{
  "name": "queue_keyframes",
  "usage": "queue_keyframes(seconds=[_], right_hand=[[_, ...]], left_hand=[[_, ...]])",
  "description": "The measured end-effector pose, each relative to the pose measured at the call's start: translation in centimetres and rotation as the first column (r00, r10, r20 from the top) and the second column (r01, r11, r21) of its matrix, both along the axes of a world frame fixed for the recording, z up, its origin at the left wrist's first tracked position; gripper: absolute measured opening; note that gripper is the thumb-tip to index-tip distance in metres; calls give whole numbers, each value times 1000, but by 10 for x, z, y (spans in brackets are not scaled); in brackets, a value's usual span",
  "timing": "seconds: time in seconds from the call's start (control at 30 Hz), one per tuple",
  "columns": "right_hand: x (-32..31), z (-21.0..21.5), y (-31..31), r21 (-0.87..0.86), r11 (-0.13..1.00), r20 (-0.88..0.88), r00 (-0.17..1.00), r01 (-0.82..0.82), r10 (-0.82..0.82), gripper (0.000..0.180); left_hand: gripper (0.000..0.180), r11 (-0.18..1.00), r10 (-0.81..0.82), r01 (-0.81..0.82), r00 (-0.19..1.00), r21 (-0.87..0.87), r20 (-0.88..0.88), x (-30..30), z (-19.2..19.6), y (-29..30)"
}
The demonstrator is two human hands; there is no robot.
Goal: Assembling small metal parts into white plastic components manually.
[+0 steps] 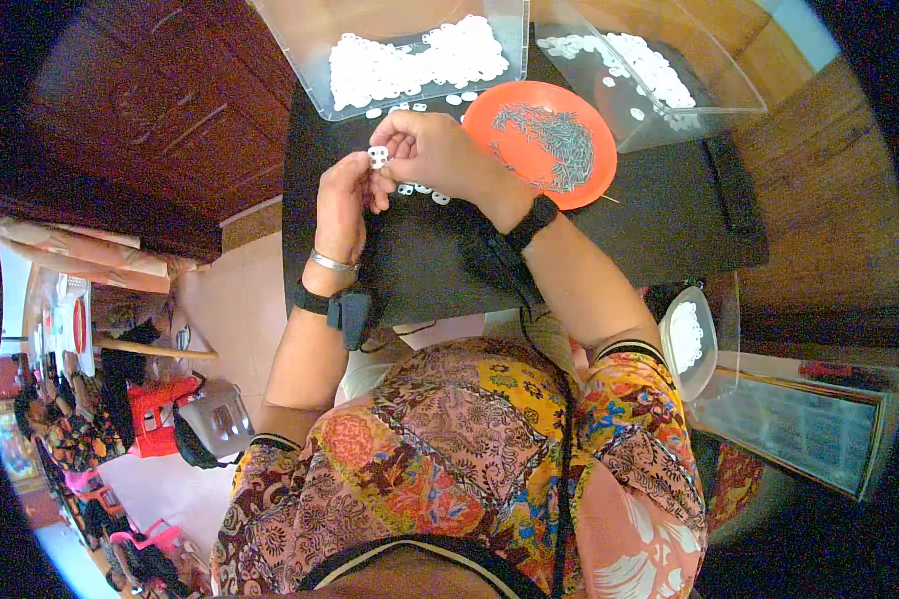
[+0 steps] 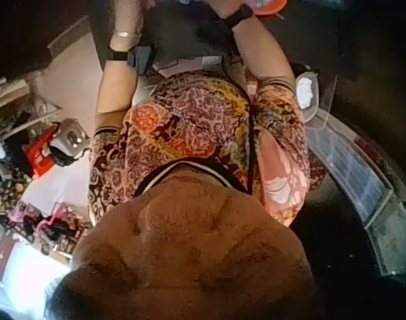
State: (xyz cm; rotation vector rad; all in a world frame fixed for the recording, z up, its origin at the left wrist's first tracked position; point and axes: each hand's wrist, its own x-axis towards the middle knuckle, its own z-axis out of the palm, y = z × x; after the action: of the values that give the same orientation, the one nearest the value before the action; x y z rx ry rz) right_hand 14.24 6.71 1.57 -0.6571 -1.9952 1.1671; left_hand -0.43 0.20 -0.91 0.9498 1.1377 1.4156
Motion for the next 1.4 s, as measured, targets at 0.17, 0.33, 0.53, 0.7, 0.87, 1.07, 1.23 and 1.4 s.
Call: queue_keyframes(seconds=[0.17, 0.33, 0.53, 0.7, 0.87, 1.07, 1.23, 1.4], right_hand=[[1, 2, 0, 16, 1000, 50, 999, -1, 0, 27], [-3, -1, -7, 284, 957, 74, 994, 54, -79, 30], [-3, 3, -10, 511, 853, 59, 986, 103, -154, 26], [-3, 1, -9, 573, 813, 16, 990, 103, -137, 24], [-2, 7, -12, 595, 797, 20, 990, 103, -143, 24], [-1, 7, -10, 607, 790, 18, 992, 87, -123, 21], [0, 9, -11, 595, 799, 10, 994, 85, -113, 18], [0, 7, -10, 622, 778, 24, 992, 84, -126, 15]], left_hand=[[26, 1000, 18, -18, 1000, 14, 3, 3, 0, 2], [26, 998, 44, -42, 998, 48, -53, 4, 2, 0], [26, 991, 59, -74, 989, 110, 136, 5, 1, -1], [23, 990, -24, 15, 998, 139, 65, 0, 0, 0], [22, 983, -5, -2, 999, 184, 41, 4, 5, -3], [23, 982, -1, -2, 1000, 188, 17, 4, 5, -3], [22, 984, -6, 2, 1000, 179, 24, 5, 6, -4], [21, 985, 14, -22, 999, 172, 50, 7, 5, -5]])
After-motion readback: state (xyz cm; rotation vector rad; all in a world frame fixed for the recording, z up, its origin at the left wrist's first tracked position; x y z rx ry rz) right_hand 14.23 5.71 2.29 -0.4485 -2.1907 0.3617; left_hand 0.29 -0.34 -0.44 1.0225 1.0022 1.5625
